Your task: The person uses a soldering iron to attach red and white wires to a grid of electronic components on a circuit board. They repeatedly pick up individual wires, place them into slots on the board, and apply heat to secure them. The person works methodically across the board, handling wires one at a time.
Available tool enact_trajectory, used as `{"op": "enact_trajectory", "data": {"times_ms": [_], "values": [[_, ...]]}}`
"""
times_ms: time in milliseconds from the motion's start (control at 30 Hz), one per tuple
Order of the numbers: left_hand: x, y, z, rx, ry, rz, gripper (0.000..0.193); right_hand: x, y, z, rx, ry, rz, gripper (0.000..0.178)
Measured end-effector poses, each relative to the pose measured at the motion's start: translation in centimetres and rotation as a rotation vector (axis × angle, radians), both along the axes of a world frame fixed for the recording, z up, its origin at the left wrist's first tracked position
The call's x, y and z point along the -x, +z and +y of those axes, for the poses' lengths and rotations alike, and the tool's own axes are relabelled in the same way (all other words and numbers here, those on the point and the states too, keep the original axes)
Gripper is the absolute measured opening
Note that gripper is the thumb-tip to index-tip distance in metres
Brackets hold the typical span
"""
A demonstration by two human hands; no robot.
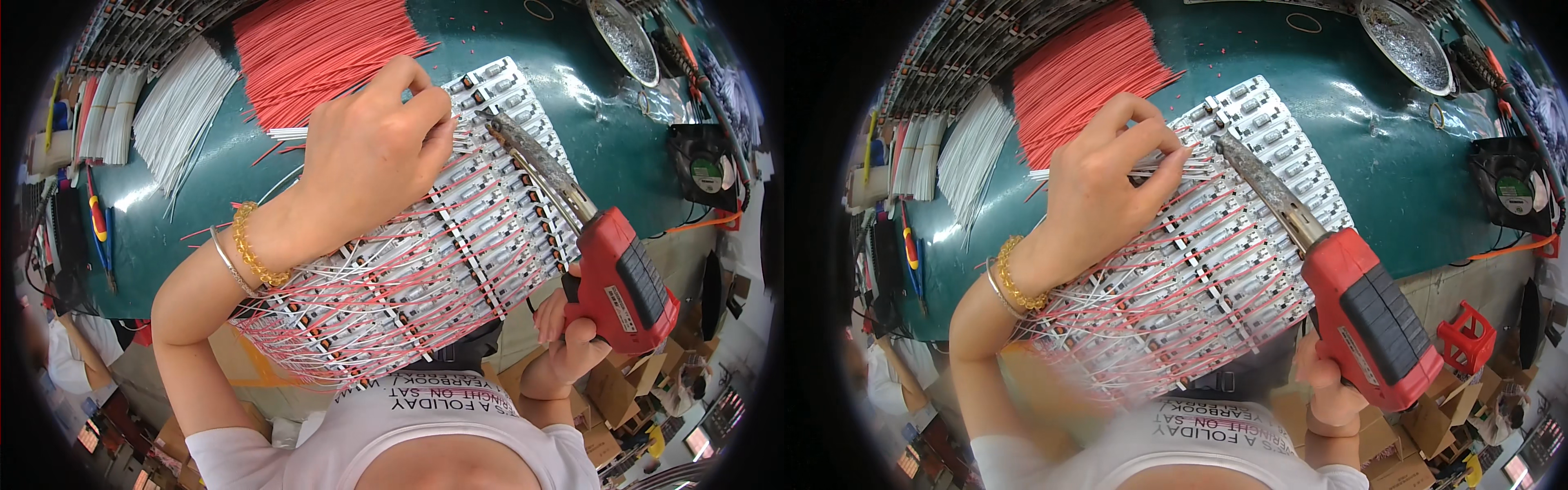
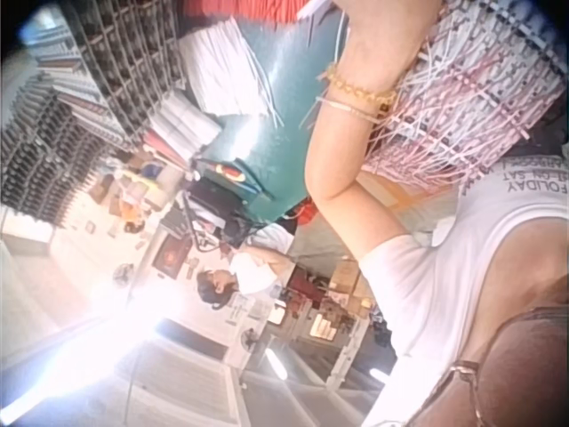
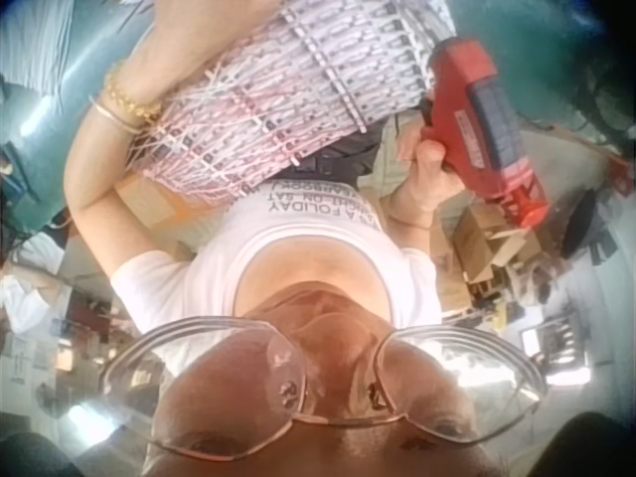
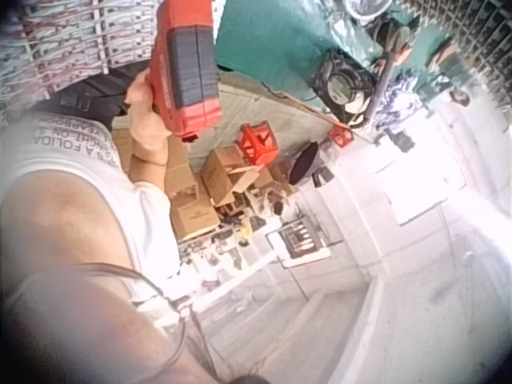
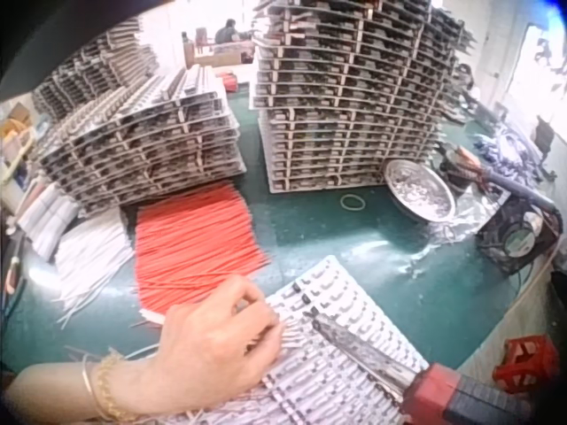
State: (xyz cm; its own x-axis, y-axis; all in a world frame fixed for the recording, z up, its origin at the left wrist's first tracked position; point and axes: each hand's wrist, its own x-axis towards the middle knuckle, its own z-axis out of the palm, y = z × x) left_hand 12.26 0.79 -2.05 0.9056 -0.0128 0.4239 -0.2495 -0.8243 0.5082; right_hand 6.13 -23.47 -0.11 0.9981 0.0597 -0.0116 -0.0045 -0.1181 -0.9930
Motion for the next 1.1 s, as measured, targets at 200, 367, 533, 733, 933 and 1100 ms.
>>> {"op": "enact_trajectory", "data": {"times_ms": [200, 367, 533, 733, 933, 1100], "values": [[0.0, 0.2, -0.1, -0.006, 0.007, 0.001, 0.006, -0.1, -0.5, -0.4, -0.004, 0.032, -0.037, 0.08], [0.0, 0.2, -0.1, -0.019, 0.004, 0.021, 0.006, 0.0, -0.4, -0.6, -0.07, 0.024, -0.024, 0.08], [0.1, 1.4, 0.6, 0.045, -0.034, 0.024, 0.009, 0.0, -0.3, -1.8, -0.061, 0.04, -0.021, 0.082], [1.0, 1.4, -0.5, 0.158, -0.069, 0.176, 0.009, 0.2, 0.2, -2.0, -0.103, 0.022, 0.036, 0.082], [1.1, 1.5, -0.7, 0.076, -0.111, 0.177, 0.009, 0.6, 0.1, -1.6, -0.103, -0.006, 0.048, 0.081], [0.8, 1.0, -0.7, 0.121, -0.069, 0.115, 0.01, 0.3, -0.4, -2.4, -0.109, 0.067, 0.032, 0.08]]}}
